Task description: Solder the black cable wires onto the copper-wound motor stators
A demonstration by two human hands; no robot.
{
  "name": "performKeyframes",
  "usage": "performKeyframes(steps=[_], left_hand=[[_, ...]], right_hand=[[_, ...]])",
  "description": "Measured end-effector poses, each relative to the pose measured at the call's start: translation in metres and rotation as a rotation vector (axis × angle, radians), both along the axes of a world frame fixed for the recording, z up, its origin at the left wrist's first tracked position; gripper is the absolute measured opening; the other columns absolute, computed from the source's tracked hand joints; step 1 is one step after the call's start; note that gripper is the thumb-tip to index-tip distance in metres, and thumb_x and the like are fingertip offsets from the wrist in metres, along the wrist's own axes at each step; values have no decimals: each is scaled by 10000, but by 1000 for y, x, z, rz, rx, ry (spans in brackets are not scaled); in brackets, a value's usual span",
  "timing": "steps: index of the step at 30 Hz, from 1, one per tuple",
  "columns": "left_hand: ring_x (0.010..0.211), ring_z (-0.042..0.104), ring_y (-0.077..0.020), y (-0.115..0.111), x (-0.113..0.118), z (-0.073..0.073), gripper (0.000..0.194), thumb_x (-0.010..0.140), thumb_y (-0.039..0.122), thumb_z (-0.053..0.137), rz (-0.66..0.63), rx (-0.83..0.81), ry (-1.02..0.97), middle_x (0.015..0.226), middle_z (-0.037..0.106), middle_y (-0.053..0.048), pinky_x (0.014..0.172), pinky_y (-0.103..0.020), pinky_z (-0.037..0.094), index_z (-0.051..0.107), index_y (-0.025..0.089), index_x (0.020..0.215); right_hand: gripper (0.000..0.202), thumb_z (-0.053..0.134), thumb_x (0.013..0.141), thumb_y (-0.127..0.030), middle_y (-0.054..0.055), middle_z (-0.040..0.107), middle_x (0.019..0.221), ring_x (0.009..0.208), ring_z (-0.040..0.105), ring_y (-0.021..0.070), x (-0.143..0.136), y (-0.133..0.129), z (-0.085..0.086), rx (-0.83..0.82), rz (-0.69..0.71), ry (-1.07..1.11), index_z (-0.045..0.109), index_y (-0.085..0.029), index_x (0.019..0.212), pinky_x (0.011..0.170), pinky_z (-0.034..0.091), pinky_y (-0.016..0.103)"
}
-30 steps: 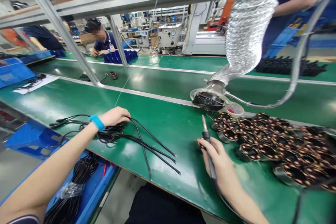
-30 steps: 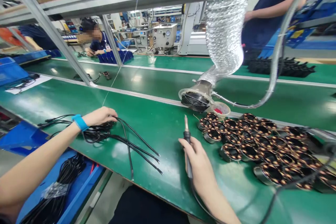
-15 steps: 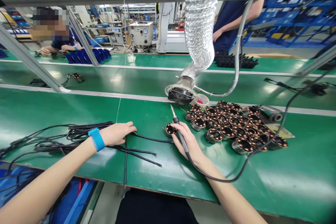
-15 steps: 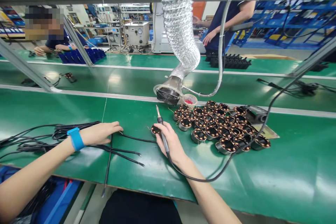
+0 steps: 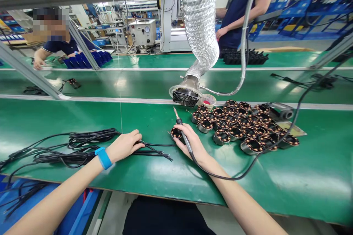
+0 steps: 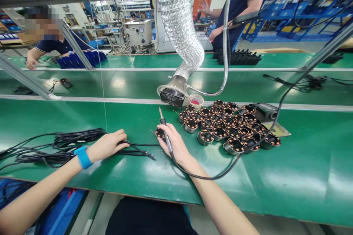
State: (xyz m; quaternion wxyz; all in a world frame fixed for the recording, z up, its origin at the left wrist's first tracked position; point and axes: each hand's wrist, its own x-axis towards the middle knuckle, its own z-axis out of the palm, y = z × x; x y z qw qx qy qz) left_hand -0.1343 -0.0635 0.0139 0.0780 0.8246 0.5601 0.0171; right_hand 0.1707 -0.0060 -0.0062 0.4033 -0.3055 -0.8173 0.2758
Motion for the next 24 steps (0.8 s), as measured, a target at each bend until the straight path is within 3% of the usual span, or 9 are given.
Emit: performKeyframes(steps=[4,7,10,12,14,16,18,21,24], left_hand=[[708,551,-156,19,22,11,343,866,522,607,41,-37,-280,857,575,-26,651,-257,424,623,180,871],[632,499,-136,36,51,18,303,877,475,602,81,33,-462,692,534,14,609,-242,382,665,181,906],[644,500,-137,53,75,19,239,906,364,551,36,69,-491,706,572,-5,630,-254,366,703,180,904],[675,520,-142,62,81,19,238,895,314,530,1,-23,-514,762,629,-27,645,-260,370,705,173,816],[690,539,-144,71,81,20,242,868,328,547,-17,-240,-609,775,663,-34,647,-254,383,697,162,774],[637,522,-128,76,81,19,265,828,383,598,11,-482,-763,737,661,-32,590,-235,368,700,141,799],[536,437,-89,78,85,16,327,784,432,648,78,-624,-928,684,629,-23,499,-214,284,703,112,824],[453,283,-46,78,93,8,389,739,467,697,186,-669,-1109,625,569,0,446,-216,140,701,87,823],[428,227,-35,78,93,-1,422,773,500,669,289,-628,-1189,594,516,28,430,-220,112,706,87,847]], right_hand=[[398,580,897,-189,80,551,1184,1027,602,198,-3,2,-5,1,-25,0,502,-269,1279,932,500,351],[392,577,895,-188,78,549,1173,976,609,188,-5,3,-8,2,-36,-4,504,-266,1272,896,511,338],[399,578,887,-167,73,546,1174,982,610,183,-5,5,-8,9,-43,-7,505,-260,1268,897,507,323],[409,585,878,-152,70,548,1160,988,604,183,-4,7,-5,19,-41,-26,505,-255,1265,902,499,320],[423,599,867,-140,69,550,1145,990,594,185,-3,10,-1,28,-28,-57,507,-251,1265,901,493,319],[421,616,858,-139,64,556,1116,972,589,185,-2,13,2,29,-9,-78,515,-249,1252,882,494,315],[397,627,854,-143,58,565,1079,946,590,184,-4,15,2,26,-4,-72,531,-249,1225,861,497,313],[361,641,851,-150,58,582,1049,939,590,196,-7,15,-4,27,-52,-24,550,-250,1186,855,499,330],[371,649,861,-171,70,595,1082,988,588,214,-8,15,-10,17,-90,7,542,-260,1205,885,500,356]])
